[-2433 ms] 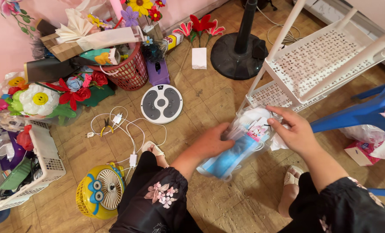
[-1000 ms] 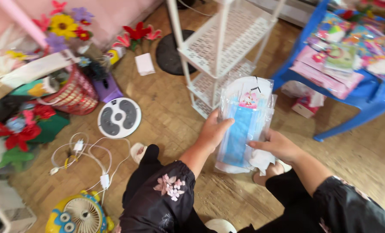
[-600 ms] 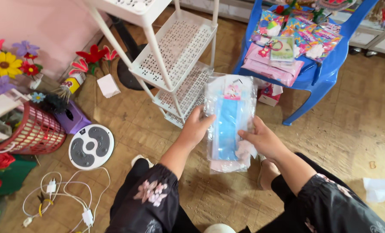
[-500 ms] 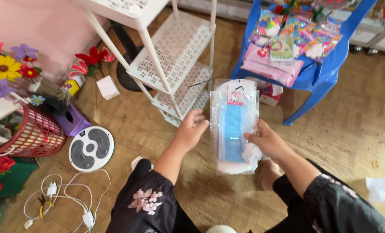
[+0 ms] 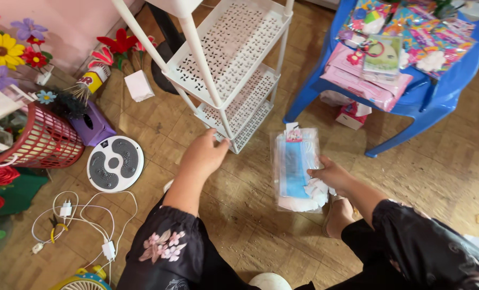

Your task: The person assembles a white plastic three-tier shelf by inserting vertical poles into the trays and securing them. Then the person places packaged face masks and small colorful items onto the shelves.

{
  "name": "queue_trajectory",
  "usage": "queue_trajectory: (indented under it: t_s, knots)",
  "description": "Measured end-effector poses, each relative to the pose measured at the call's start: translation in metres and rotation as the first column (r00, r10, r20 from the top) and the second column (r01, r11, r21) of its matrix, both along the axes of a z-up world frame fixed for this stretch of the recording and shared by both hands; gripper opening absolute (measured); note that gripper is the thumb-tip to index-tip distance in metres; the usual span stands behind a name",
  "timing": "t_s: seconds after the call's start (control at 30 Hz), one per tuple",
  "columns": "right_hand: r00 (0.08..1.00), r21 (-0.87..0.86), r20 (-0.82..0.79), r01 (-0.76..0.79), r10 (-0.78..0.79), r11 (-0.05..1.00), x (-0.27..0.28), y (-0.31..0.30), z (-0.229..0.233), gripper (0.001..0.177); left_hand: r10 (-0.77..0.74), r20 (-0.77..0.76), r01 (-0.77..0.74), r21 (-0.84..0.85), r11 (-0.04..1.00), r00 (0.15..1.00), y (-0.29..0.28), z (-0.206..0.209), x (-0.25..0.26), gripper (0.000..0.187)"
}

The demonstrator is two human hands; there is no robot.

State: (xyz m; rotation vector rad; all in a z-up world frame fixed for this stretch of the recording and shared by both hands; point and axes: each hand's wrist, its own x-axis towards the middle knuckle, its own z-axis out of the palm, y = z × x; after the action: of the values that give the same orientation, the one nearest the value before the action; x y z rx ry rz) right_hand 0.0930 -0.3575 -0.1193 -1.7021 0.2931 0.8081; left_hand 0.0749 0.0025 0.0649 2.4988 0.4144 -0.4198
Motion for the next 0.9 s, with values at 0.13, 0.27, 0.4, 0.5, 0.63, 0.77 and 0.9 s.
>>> queue_trajectory:
  t_s: [0.13, 0.27, 0.4, 0.5, 0.63, 0.77, 0.9]
  knots:
    - [0.987, -0.087, -0.057, -0.152, 0.148, 0.985, 0.043, -0.001, -0.045, 0.061, -0.106, -0.149, 0.121, 0.091, 0.989, 0.983, -0.004, -0.016, 0.024, 0.06]
    - [0.965, -0.044, -0.055, -0.259, 0.256, 0.965, 0.089, 0.014, -0.09, 0.058, -0.08, -0.109, 0.089, 0.079, 0.993, 0.991, -0.004, -0.027, 0.042, 0.066]
    - [0.966, -0.087, 0.07, -0.244, 0.25, 0.966, 0.137, 0.05, -0.133, 0.057, -0.009, -0.114, 0.013, 0.036, 0.999, 0.993, -0.001, -0.035, 0.061, 0.056]
    - [0.969, -0.068, 0.141, -0.194, 0.202, 0.979, 0.168, 0.086, -0.164, 0.065, 0.019, -0.114, -0.015, 0.035, 0.999, 0.993, -0.001, -0.041, 0.076, 0.05]
    - [0.987, -0.135, 0.156, -0.025, 0.047, 0.99, 0.198, 0.13, -0.2, 0.07, 0.002, -0.031, -0.001, 0.045, 0.999, 1.0, 0.002, -0.055, 0.092, 0.042]
    - [0.995, -0.317, 0.1, 0.052, -0.021, 0.947, 0.214, 0.17, -0.229, 0.06, -0.056, 0.029, 0.055, 0.056, 0.997, 0.998, 0.011, -0.063, 0.097, 0.033]
    - [0.966, -0.08, 0.074, 0.255, -0.249, 0.964, 0.226, 0.187, -0.249, 0.05, -0.084, 0.23, 0.077, 0.043, 0.996, 0.97, 0.017, -0.069, 0.097, 0.031]
